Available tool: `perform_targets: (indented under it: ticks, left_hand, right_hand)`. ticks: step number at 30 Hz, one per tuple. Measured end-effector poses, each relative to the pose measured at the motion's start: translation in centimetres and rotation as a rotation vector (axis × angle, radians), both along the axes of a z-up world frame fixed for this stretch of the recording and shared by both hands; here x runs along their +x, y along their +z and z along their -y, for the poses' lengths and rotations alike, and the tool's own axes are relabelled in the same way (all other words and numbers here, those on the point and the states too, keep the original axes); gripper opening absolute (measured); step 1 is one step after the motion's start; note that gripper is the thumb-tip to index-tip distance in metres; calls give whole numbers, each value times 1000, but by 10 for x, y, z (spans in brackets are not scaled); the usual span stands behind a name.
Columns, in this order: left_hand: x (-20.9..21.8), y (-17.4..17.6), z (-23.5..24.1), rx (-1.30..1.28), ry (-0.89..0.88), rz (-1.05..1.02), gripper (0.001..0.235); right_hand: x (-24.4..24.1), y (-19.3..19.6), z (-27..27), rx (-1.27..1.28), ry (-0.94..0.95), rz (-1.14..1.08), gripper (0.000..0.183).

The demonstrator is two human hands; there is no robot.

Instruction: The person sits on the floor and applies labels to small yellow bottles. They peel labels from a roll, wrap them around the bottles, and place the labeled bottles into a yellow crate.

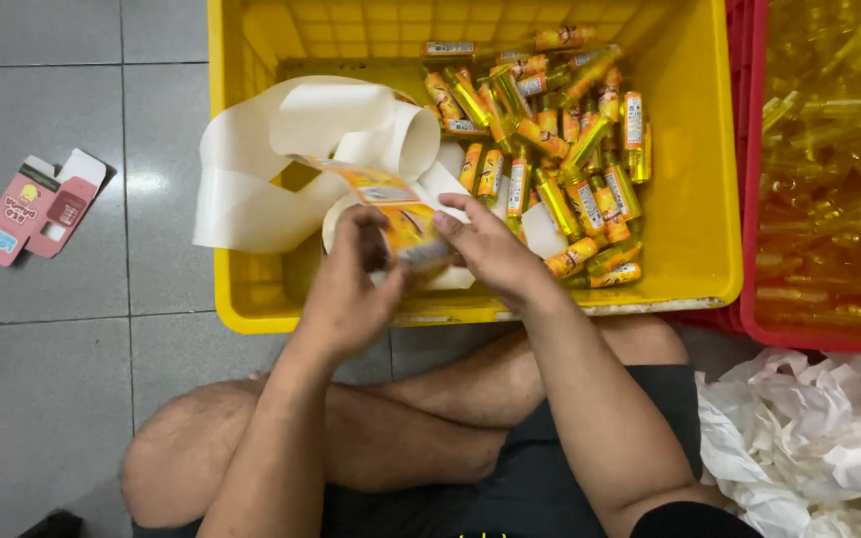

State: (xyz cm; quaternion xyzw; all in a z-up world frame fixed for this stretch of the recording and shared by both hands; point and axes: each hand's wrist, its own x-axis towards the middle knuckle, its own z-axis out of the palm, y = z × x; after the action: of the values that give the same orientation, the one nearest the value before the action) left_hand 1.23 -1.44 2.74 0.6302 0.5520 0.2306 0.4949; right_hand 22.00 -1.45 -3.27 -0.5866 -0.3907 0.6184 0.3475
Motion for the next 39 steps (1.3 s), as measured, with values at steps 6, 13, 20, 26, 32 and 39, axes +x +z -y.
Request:
perform_targets:
  ticks: [6,13,20,26,32,39]
  left_hand:
    - [-4,-13,2,-219,15,313,61]
    - [-15,-24,-9,0,320,509,43]
    - [-6,3,3,449,-25,167,17]
    - [-4,22,4,612,-148,50,27]
    - [-9,8,3,769,-274,-141,24]
    - [-18,-7,-2,732,-314,-411,26]
  right_hand:
    - [-1,-2,2,214,-22,-328,76]
    - [-20,22,13,518,172,384,77]
    - [-16,28,6,1268,14,673,33]
    - [-10,31,2,1339,-12,615,26]
    - [-5,38,5,1310,113,688,18]
    - [12,35,6,1117,180,560,9]
